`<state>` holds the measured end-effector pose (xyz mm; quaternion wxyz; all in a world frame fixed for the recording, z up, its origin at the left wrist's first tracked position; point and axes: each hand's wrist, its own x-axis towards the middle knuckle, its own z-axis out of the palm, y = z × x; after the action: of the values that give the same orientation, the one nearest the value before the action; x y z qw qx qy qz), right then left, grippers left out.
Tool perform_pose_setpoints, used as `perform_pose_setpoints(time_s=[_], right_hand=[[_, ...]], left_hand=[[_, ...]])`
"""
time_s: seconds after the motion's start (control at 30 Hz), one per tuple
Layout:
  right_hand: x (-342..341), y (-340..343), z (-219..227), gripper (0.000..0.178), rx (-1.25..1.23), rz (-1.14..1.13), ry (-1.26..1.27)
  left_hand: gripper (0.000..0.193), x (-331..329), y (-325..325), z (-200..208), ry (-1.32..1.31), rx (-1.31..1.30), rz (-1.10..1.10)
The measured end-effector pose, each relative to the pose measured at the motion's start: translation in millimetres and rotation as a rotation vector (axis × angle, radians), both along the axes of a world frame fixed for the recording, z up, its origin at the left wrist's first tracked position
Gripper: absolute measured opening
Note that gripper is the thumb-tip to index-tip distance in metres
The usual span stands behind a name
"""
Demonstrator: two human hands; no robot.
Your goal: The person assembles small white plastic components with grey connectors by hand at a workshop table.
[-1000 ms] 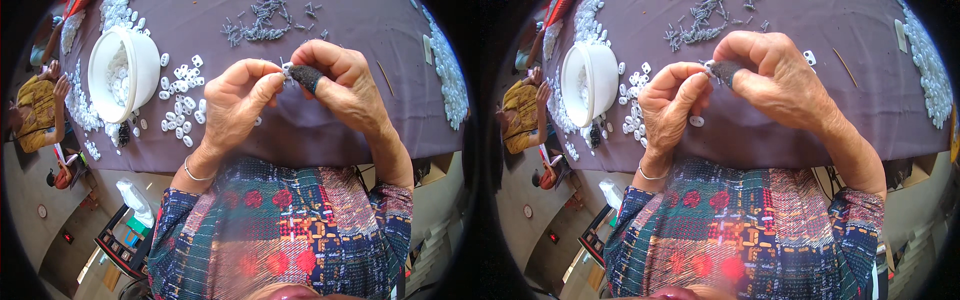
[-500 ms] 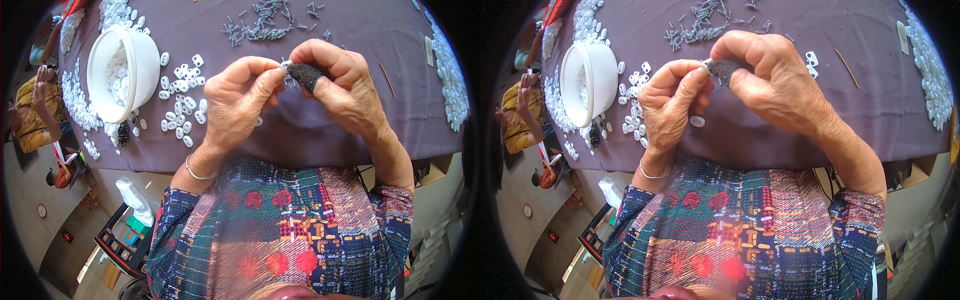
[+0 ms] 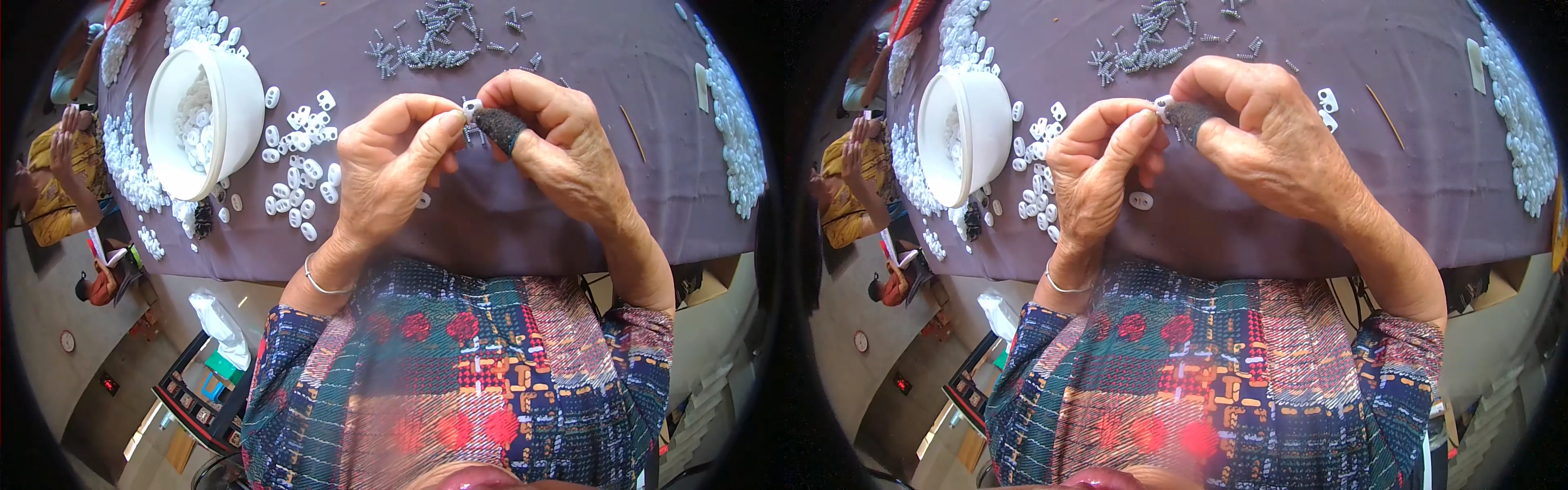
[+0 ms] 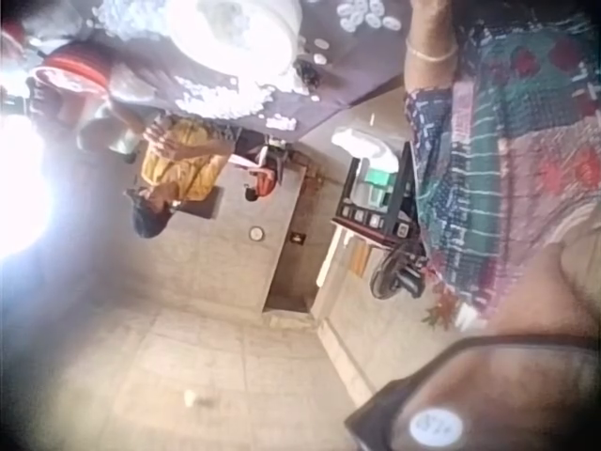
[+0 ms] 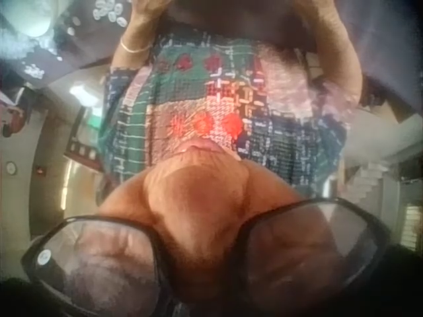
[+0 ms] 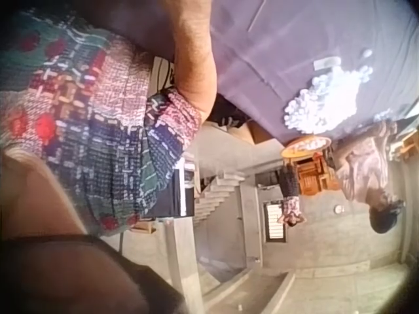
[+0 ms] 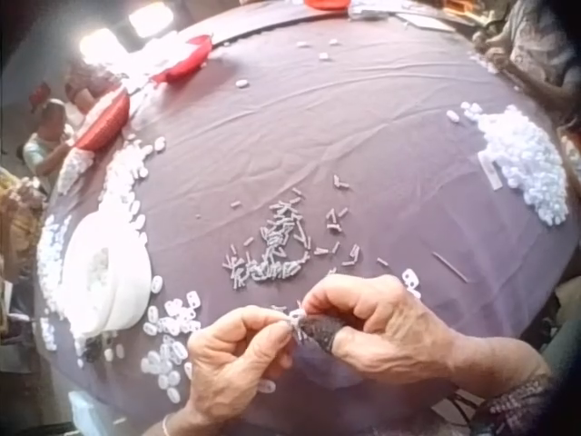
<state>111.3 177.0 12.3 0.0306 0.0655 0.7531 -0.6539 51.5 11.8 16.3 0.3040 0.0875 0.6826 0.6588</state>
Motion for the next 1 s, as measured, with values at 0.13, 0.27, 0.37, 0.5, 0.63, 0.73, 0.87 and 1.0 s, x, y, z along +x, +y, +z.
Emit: perform_pose_setpoints(time_s=[0.13,0.27,0.37,0.5,0.63,0.73,0.87,1.0], right_hand=[[-3,2,5,0.016,-0.062,-0.021,-0.106],[-2,2,3,0.016,-0.071,-0.022,-0.09],[-2,2,2,0.016,-0.059,-0.027,-0.101],[-1,2,0,0.013,-0.003,0.002,-0.051],[0,2,-6,0.012,0.098,-0.016,0.064],[-2,1,-7,0.014,0.097,-0.021,0.076],[-2,2,2,0.015,0.077,0.036,0.031],[-3,1,1,0.016,-0.075,0.023,-0.064]], left_hand=[[0.021,-3,-4,-2,-0.078,0.05,-0.01],[0.021,-3,-3,-2,-0.048,0.037,-0.028],[0.017,-1,-1,2,-0.052,0.004,-0.025],[0.014,0,0,2,-0.06,0.0,-0.018],[0.013,2,2,1,0.01,-0.032,-0.013],[0.011,1,1,1,0.062,-0.056,-0.009],[0.011,-2,1,1,0.063,-0.017,-0.035],[0.013,-6,1,-1,0.09,0.003,-0.036]])
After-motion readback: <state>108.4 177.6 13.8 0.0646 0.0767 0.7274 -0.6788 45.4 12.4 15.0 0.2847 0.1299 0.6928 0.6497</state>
